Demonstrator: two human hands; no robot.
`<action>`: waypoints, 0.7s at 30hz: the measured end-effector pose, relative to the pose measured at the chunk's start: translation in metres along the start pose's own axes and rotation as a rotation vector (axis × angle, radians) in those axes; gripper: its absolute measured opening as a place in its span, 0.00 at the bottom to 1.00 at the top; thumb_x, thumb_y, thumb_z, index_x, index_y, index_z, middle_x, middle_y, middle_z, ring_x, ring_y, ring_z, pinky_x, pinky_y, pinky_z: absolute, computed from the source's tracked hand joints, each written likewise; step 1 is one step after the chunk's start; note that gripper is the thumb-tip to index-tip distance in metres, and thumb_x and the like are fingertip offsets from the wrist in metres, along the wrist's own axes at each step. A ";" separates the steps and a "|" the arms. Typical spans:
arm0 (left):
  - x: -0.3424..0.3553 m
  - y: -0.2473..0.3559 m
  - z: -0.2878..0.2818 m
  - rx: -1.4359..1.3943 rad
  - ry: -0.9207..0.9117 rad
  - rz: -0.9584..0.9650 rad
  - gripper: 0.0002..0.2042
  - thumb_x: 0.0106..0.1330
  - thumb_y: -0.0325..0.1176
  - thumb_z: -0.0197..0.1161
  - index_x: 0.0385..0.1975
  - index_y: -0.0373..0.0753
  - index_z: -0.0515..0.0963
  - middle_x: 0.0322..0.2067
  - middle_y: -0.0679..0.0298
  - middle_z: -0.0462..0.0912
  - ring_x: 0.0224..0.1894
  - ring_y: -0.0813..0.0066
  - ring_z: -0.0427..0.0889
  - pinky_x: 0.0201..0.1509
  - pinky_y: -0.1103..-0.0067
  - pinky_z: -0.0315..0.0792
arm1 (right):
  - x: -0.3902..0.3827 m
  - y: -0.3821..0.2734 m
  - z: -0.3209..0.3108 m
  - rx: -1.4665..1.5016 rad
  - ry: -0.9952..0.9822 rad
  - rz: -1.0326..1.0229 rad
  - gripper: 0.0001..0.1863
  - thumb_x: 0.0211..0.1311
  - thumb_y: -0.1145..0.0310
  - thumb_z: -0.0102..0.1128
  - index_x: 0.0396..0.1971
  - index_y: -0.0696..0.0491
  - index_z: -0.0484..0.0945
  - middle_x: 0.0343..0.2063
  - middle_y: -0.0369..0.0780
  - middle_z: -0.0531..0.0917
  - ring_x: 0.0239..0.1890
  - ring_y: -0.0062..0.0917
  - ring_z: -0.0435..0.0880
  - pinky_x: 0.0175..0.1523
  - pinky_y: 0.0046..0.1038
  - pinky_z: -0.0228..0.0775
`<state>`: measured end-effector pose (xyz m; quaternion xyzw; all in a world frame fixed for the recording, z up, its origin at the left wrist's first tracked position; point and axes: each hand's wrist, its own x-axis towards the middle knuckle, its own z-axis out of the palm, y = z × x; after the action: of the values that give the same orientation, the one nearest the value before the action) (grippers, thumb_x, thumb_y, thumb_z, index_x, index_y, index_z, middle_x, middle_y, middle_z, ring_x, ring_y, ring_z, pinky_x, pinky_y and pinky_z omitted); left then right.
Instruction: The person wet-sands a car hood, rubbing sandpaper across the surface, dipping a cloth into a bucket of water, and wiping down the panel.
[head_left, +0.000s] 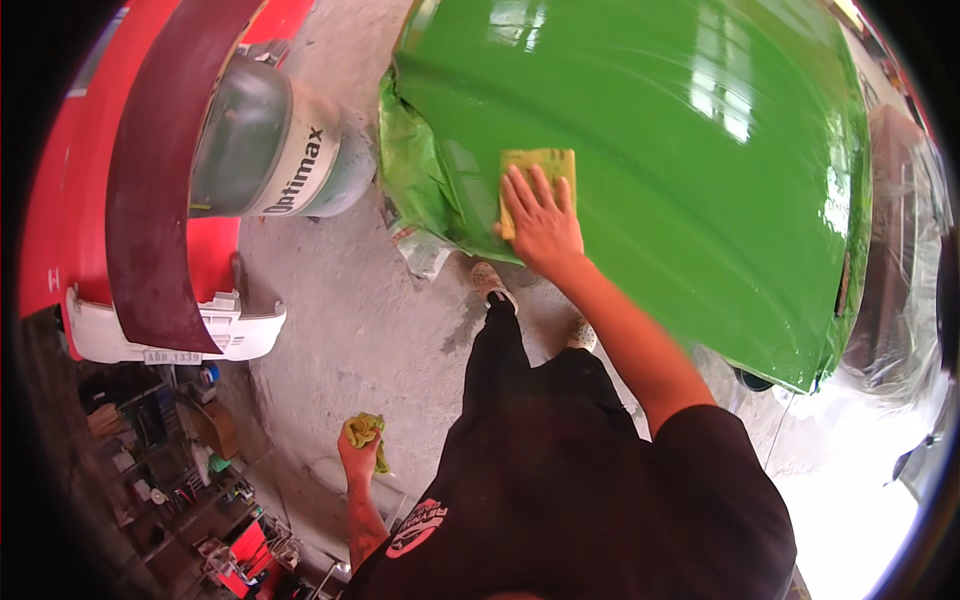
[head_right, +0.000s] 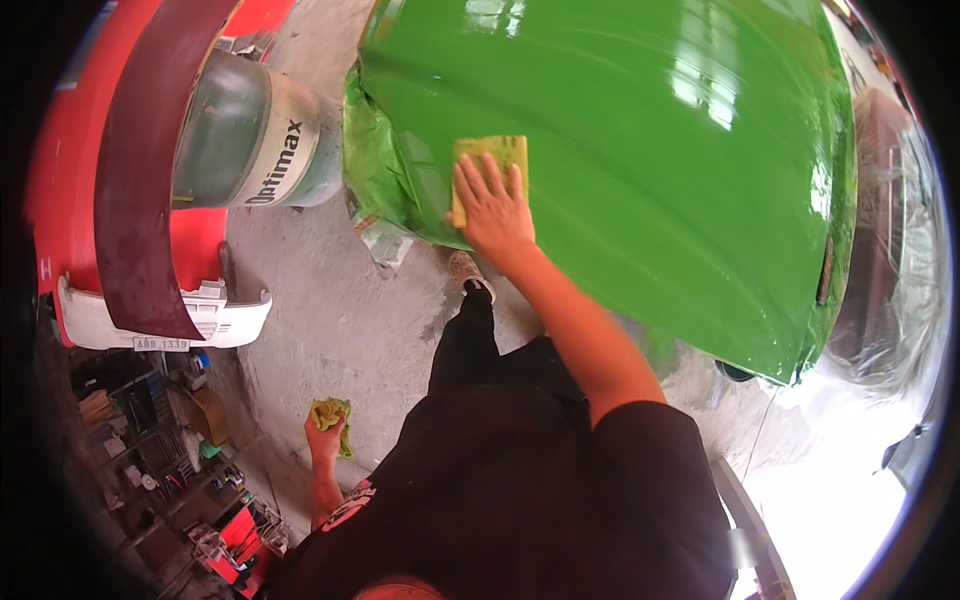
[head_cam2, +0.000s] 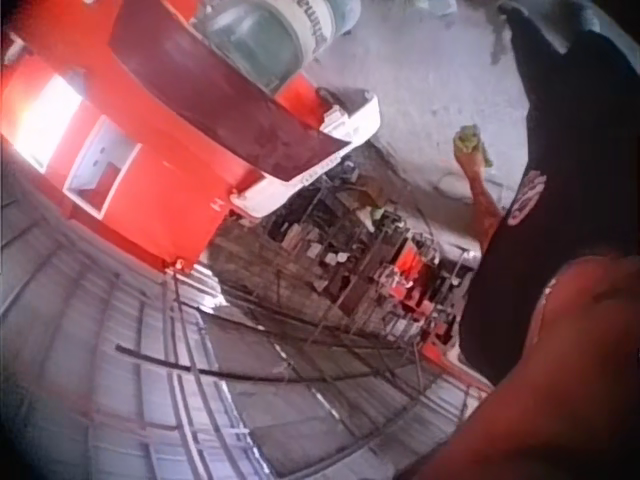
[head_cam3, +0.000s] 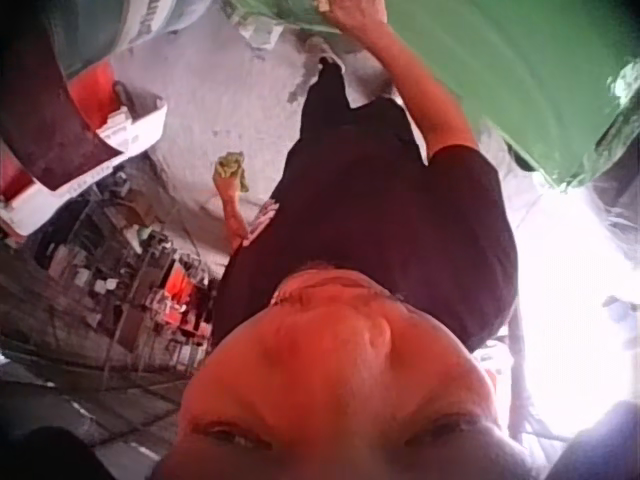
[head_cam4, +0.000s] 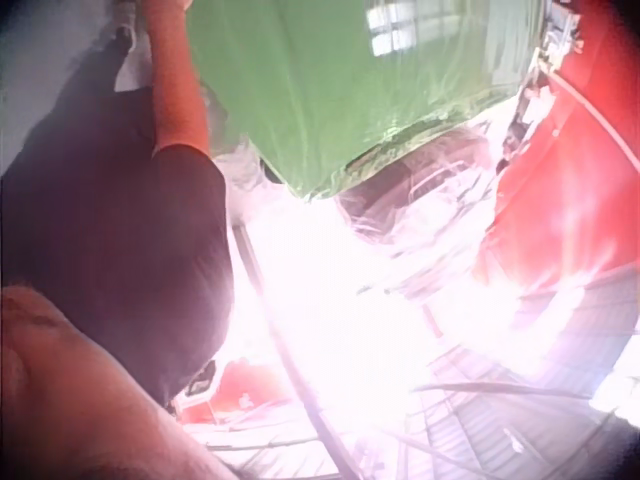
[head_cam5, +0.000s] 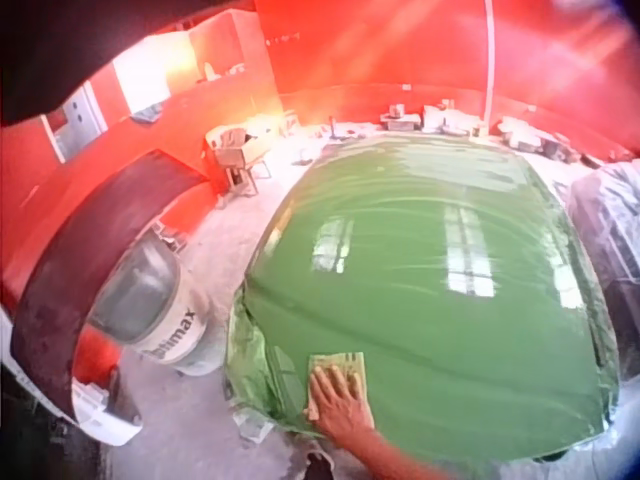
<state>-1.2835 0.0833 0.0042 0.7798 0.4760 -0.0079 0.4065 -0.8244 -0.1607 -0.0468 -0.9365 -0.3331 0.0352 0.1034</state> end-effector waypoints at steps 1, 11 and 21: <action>0.003 0.001 -0.001 0.038 -0.013 0.020 0.15 0.52 0.21 0.72 0.38 0.34 0.75 0.34 0.63 0.83 0.37 0.75 0.82 0.44 0.78 0.76 | 0.022 -0.005 0.002 -0.009 0.014 -0.014 0.38 0.69 0.41 0.35 0.71 0.49 0.51 0.73 0.35 0.51 0.75 0.34 0.45 0.75 0.49 0.36; 0.023 -0.025 -0.043 0.009 0.060 -0.032 0.14 0.51 0.22 0.72 0.36 0.35 0.74 0.33 0.62 0.82 0.35 0.75 0.80 0.43 0.77 0.75 | 0.038 -0.036 0.008 -0.145 -0.114 -0.239 0.35 0.70 0.45 0.38 0.72 0.46 0.51 0.73 0.33 0.50 0.75 0.32 0.45 0.76 0.46 0.34; 0.059 0.011 -0.019 0.033 -0.052 0.043 0.14 0.52 0.20 0.70 0.37 0.34 0.74 0.33 0.64 0.80 0.35 0.77 0.79 0.43 0.78 0.74 | 0.087 -0.018 0.012 -0.074 0.044 -0.101 0.35 0.67 0.50 0.43 0.71 0.48 0.54 0.72 0.34 0.54 0.74 0.33 0.49 0.74 0.47 0.40</action>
<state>-1.2498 0.1367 0.0007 0.7959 0.4482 -0.0274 0.4061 -0.7696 -0.0904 -0.0543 -0.9223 -0.3785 -0.0031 0.0775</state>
